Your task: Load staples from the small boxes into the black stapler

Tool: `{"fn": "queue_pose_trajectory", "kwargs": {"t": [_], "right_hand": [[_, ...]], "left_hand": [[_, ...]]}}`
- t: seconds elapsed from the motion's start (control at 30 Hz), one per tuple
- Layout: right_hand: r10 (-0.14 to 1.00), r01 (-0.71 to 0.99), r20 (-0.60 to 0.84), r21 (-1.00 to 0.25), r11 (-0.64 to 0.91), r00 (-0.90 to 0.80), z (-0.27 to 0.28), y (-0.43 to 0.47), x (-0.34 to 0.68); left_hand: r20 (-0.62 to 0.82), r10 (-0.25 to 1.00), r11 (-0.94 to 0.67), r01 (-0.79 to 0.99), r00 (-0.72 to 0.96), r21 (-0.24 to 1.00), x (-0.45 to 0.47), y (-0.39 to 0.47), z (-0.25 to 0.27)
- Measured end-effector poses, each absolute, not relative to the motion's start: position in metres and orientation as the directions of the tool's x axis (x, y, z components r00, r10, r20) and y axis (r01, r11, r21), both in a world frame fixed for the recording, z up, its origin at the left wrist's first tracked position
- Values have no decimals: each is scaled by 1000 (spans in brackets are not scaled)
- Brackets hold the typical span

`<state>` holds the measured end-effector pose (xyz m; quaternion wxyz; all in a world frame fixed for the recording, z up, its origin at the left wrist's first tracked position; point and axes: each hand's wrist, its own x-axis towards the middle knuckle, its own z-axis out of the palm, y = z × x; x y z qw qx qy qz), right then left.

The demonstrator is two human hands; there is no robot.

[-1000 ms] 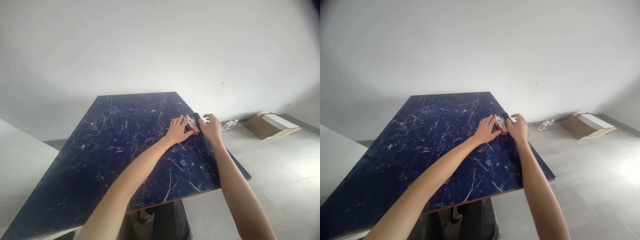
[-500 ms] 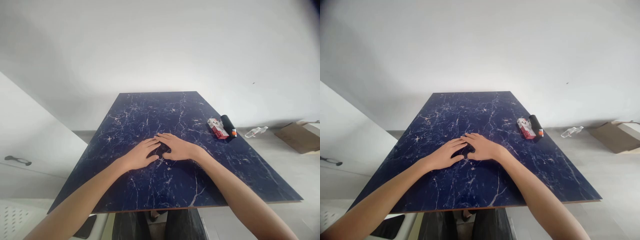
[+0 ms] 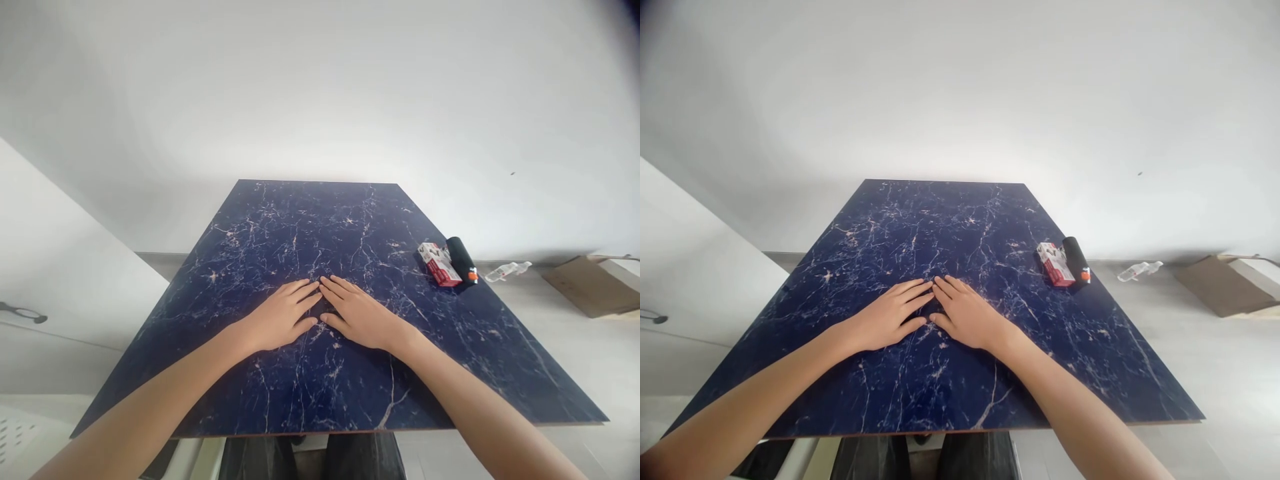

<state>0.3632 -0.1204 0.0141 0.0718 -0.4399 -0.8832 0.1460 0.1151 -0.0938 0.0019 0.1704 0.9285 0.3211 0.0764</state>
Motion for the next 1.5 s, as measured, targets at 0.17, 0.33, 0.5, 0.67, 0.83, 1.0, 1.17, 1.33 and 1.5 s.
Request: {"fn": "queue_pose_trajectory", "kwargs": {"t": [0.17, 0.33, 0.5, 0.67, 0.83, 1.0, 1.17, 1.33, 1.5], "right_hand": [[803, 757, 3, -331, 563, -596, 14, -121, 365], [800, 748, 21, -341, 570, -600, 14, -120, 366], [800, 745, 30, -345, 571, -599, 15, -120, 364], [792, 700, 70, -425, 574, -607, 31, -110, 382], [903, 937, 420, -344, 61, 95, 55, -96, 464], [794, 786, 140, -316, -531, 592, 50, -95, 549], [772, 758, 98, -299, -579, 628, 38, -90, 573], [791, 785, 122, -280, -552, 599, 33, -86, 581], [808, 809, 151, -277, -518, 569, 29, -84, 578]], "left_hand": [[52, 625, -735, 565, 779, 375, 115, -93, 0], [62, 620, -741, 559, 782, 372, 114, -93, -1], [47, 632, -728, 571, 774, 380, 114, -91, 0], [19, 634, -713, 576, 773, 400, 112, -88, 2], [13, 653, -688, 586, 757, 428, 109, -84, 4], [65, 661, -696, 578, 748, 427, 108, -80, 1], [80, 654, -711, 574, 753, 407, 108, -78, -3], [110, 643, -728, 560, 758, 395, 108, -77, -4], [81, 654, -717, 583, 752, 382, 108, -79, -1]]}}
